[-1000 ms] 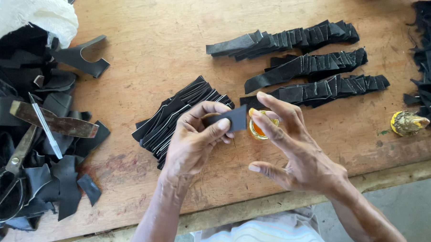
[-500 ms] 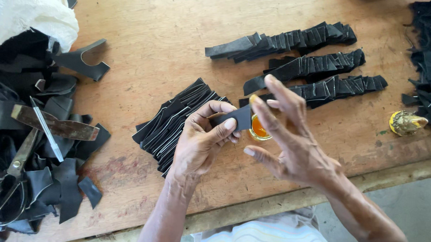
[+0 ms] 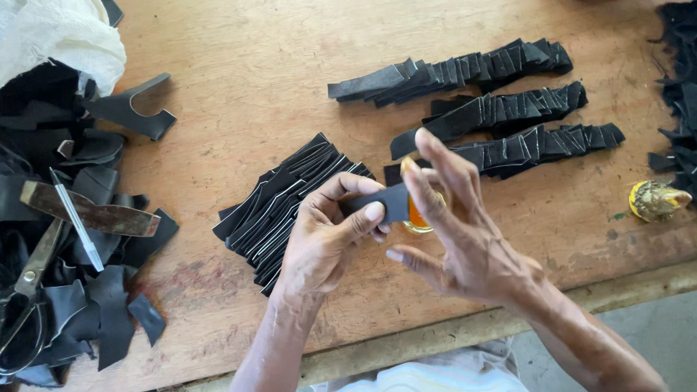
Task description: The person repeatedly picks up small black leather pieces, applies a yellow adhesive from a small container to one edge, and places the treated piece onto a growing stack on the table. The process is repeated continuously throughout the clip.
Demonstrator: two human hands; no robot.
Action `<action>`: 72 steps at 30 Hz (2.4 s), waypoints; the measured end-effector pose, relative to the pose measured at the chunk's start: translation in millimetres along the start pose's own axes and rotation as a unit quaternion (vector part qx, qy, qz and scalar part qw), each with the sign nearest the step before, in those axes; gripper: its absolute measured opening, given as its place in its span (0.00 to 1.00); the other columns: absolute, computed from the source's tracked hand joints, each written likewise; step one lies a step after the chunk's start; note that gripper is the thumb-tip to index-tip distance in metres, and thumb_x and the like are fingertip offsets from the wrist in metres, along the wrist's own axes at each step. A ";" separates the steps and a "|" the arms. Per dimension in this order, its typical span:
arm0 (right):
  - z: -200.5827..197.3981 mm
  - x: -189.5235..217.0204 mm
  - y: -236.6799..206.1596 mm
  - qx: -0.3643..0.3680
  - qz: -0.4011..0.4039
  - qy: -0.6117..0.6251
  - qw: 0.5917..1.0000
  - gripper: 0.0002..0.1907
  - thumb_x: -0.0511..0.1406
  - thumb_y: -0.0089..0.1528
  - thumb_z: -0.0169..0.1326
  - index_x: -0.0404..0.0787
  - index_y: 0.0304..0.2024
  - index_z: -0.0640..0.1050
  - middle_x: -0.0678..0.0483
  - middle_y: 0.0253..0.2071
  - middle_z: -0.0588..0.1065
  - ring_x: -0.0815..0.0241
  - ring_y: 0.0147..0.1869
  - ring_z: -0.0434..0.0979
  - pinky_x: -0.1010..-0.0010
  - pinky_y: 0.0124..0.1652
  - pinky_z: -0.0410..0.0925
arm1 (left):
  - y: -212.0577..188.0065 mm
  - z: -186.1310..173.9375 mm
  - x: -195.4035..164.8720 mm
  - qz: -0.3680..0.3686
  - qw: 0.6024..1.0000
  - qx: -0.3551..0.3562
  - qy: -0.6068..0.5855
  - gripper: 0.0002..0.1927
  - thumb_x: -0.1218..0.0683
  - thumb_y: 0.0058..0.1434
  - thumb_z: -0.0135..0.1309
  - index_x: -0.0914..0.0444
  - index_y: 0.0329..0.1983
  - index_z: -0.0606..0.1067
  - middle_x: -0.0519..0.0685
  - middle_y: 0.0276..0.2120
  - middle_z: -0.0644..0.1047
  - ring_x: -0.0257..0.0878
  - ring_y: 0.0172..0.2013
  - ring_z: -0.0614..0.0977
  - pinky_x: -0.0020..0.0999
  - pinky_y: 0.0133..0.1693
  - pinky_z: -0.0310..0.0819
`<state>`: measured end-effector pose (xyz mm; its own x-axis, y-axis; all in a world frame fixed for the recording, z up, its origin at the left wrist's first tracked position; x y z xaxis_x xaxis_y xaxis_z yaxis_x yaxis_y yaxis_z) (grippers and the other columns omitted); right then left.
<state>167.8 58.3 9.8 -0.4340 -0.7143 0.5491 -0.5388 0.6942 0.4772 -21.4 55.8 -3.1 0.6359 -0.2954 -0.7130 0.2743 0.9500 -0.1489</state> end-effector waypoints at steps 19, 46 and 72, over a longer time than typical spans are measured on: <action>-50.4 -33.1 -39.3 -0.046 0.098 -0.025 0.994 0.36 0.48 0.59 0.63 0.53 0.68 0.68 0.47 0.75 0.55 0.47 0.76 0.55 0.62 0.66 0.68 | 148.8 -34.6 -56.2 0.209 0.799 0.056 0.560 0.09 0.65 0.54 0.69 0.60 0.32 0.81 0.50 0.49 0.81 0.41 0.51 0.83 0.37 0.52 0.81; -60.7 -3.0 7.3 0.218 0.061 -0.112 0.968 0.30 0.48 0.49 0.64 0.45 0.52 0.79 0.48 0.72 0.55 0.43 0.74 0.49 0.53 0.66 0.55 | 20.7 -1.9 -60.1 0.309 0.600 -0.017 0.738 0.09 0.66 0.62 0.61 0.64 0.44 0.79 0.54 0.40 0.76 0.50 0.45 0.79 0.43 0.48 0.75; -1.1 -18.4 -3.7 0.128 0.063 -0.056 0.988 0.20 0.34 0.52 0.68 0.36 0.43 0.76 0.43 0.65 0.61 0.46 0.63 0.73 0.62 0.52 0.74 | -92.3 -35.0 7.2 0.229 0.580 -0.185 0.760 0.14 0.62 0.56 0.63 0.66 0.46 0.79 0.49 0.37 0.77 0.45 0.40 0.77 0.42 0.45 0.67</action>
<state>178.6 69.0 -1.3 -0.5791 -0.6389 0.5064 -0.6341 0.7434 0.2127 -67.4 -30.5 -18.5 -0.8661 0.1593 -0.4738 -0.0238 0.9336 0.3575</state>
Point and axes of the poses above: each hand's wrist, its own y-axis towards the middle knuckle, its own z-axis out of the palm, x = y × z, the point moved 3 cm from there along y, towards the middle knuckle
